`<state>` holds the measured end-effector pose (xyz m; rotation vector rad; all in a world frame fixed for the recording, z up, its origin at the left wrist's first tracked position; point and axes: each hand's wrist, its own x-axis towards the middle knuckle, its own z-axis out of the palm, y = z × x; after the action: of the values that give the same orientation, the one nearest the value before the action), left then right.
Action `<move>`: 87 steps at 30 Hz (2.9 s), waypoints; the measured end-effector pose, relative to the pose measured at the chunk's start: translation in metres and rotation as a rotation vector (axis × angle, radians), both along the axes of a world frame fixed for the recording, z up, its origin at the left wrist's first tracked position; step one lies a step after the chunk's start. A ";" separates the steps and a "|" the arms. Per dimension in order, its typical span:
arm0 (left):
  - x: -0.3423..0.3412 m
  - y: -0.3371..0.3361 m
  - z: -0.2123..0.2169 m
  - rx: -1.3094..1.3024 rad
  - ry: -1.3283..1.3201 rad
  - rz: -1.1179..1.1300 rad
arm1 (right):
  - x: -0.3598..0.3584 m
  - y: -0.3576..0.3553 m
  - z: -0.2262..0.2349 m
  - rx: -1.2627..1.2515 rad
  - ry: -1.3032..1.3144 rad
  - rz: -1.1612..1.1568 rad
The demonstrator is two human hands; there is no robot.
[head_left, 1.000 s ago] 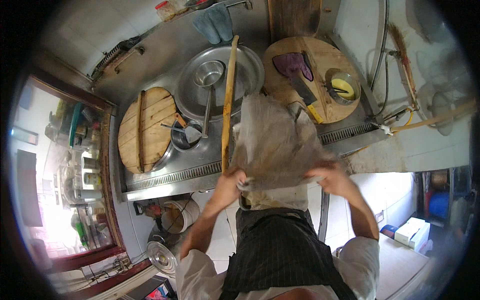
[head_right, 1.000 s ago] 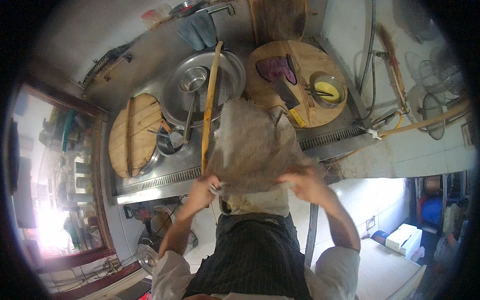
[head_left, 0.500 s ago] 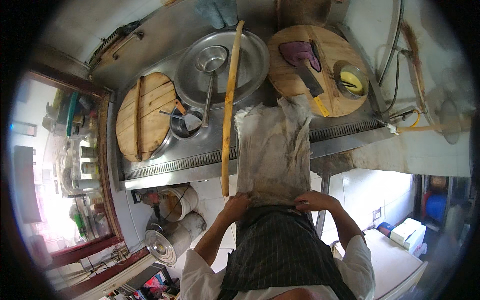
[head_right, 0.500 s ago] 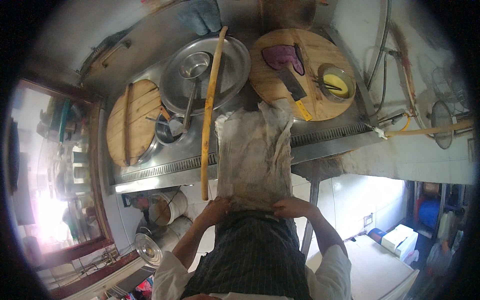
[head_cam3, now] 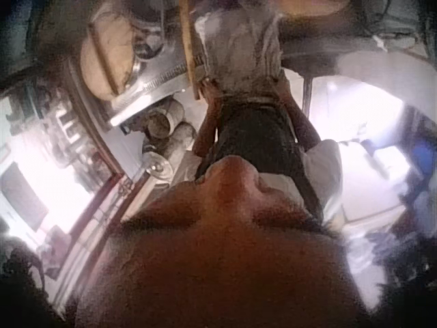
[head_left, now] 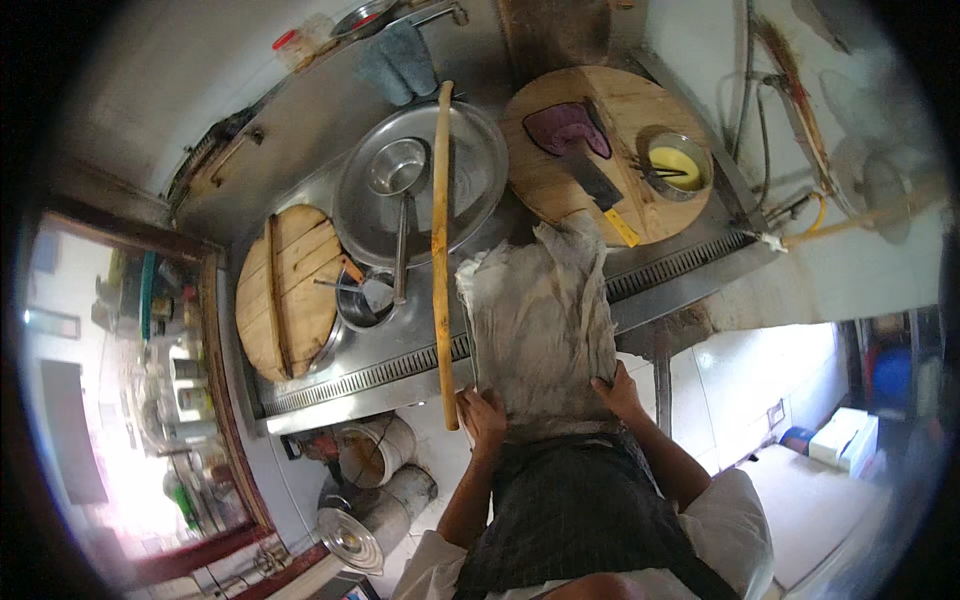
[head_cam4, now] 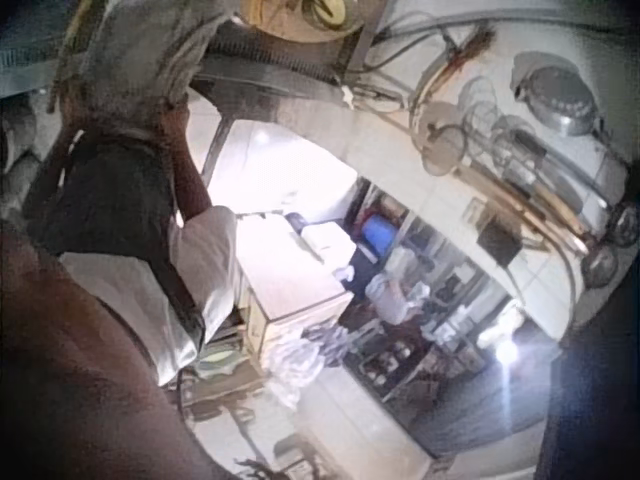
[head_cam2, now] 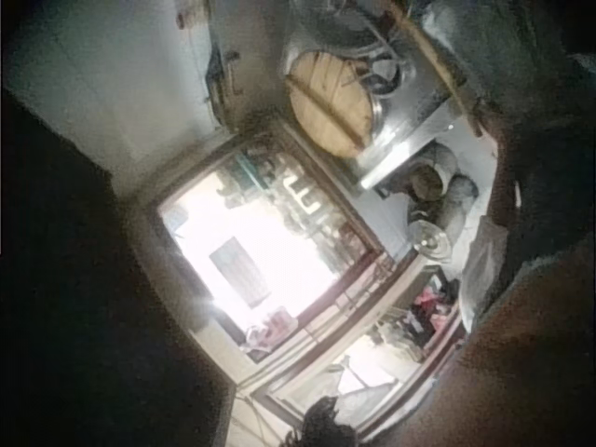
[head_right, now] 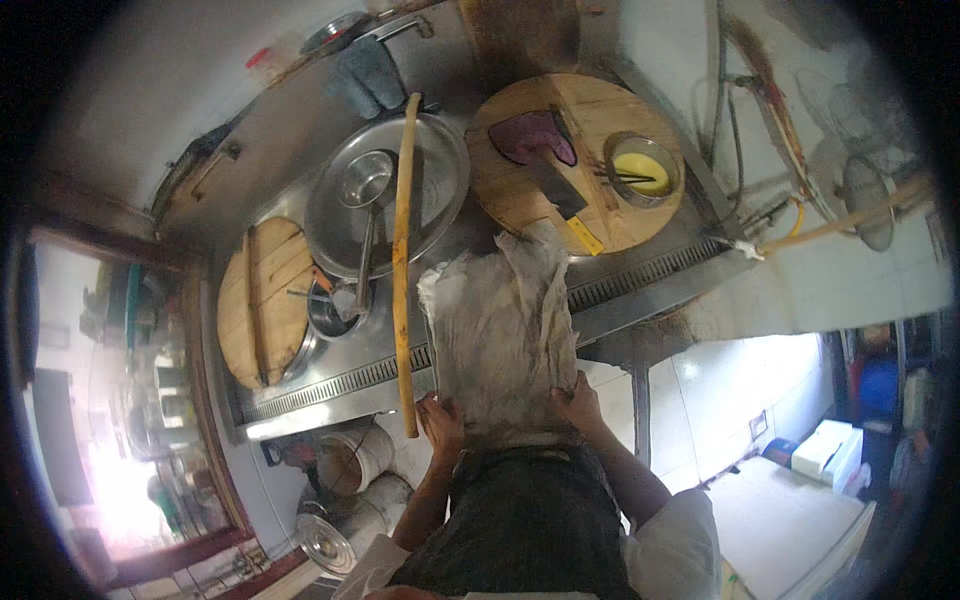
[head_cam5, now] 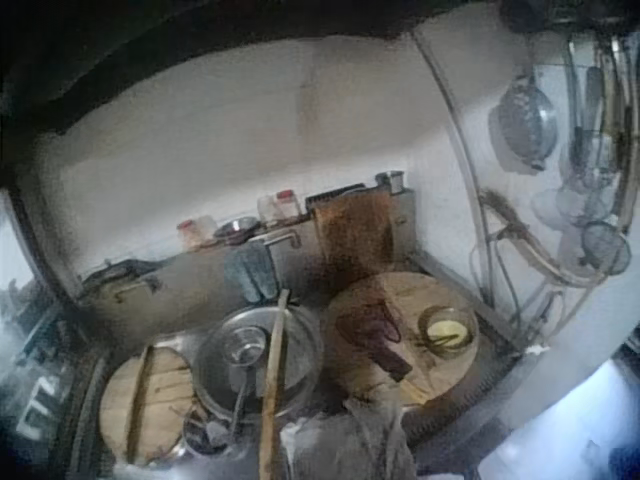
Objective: The person unwraps a tray containing a large block of steamed food, cuts it into rectangular portions using a knife, and then covers the food with a cloth.
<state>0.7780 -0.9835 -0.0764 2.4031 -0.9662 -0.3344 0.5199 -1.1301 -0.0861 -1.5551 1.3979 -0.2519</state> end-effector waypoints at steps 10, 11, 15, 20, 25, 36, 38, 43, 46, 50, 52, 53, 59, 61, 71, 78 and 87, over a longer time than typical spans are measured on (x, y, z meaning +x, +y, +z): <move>0.035 0.011 -0.009 -0.152 0.751 -0.044 | -0.005 0.039 0.007 -0.048 -0.206 -0.200; 0.036 0.018 -0.005 -0.178 0.739 -0.121 | -0.010 0.052 0.009 -0.055 -0.148 -0.202; 0.022 0.034 0.012 -0.183 0.626 -0.282 | -0.040 0.105 0.015 0.041 -0.063 -0.320; -0.024 0.005 0.038 -0.012 0.402 -0.534 | -0.089 0.167 0.022 -0.050 -0.305 -0.680; -0.128 -0.051 0.044 0.077 0.408 -0.663 | -0.174 0.202 0.041 -0.037 -0.233 -1.036; -0.482 -0.126 0.029 0.249 0.531 -1.268 | -0.422 0.275 0.031 -0.210 -0.498 -1.729; -0.529 -0.140 0.038 0.204 0.536 -1.343 | -0.452 0.270 0.030 -0.221 -0.653 -1.787; -0.676 -0.199 0.035 0.286 0.599 -1.375 | -0.570 0.219 0.035 -0.224 -1.001 -1.927; -0.745 -0.257 0.019 0.231 0.559 -1.465 | -0.629 0.175 0.036 -0.213 -1.035 -1.814; -0.854 -0.324 0.015 0.197 0.599 -1.536 | -0.725 0.124 0.036 -0.116 -1.070 -1.899; -0.914 -0.347 0.025 0.268 0.565 -1.540 | -0.779 0.099 0.032 -0.167 -1.132 -2.005; -0.941 -0.359 0.029 0.241 0.570 -1.550 | -0.807 0.089 0.031 -0.204 -1.115 -1.902; -1.084 -0.456 0.036 0.354 0.522 -1.492 | -0.950 -0.007 0.036 -0.074 -0.963 -1.744; -1.136 -0.491 0.031 0.293 0.456 -1.493 | -1.013 -0.044 0.033 -0.080 -0.947 -1.720; -1.305 -0.654 0.050 0.263 0.479 -1.042 | -1.309 -0.296 0.045 0.118 -0.856 -1.266; -1.359 -0.784 0.007 0.084 0.465 -0.817 | -1.400 -0.499 0.067 0.190 -0.748 -0.990; -1.358 -0.909 0.053 -0.034 0.114 -0.650 | -1.424 -0.730 0.065 0.346 -0.656 -0.809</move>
<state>-0.5800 -1.8925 -0.0232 1.9528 -1.6629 -0.6671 -0.9039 -1.8600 -0.0212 -0.4775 1.3570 -0.8667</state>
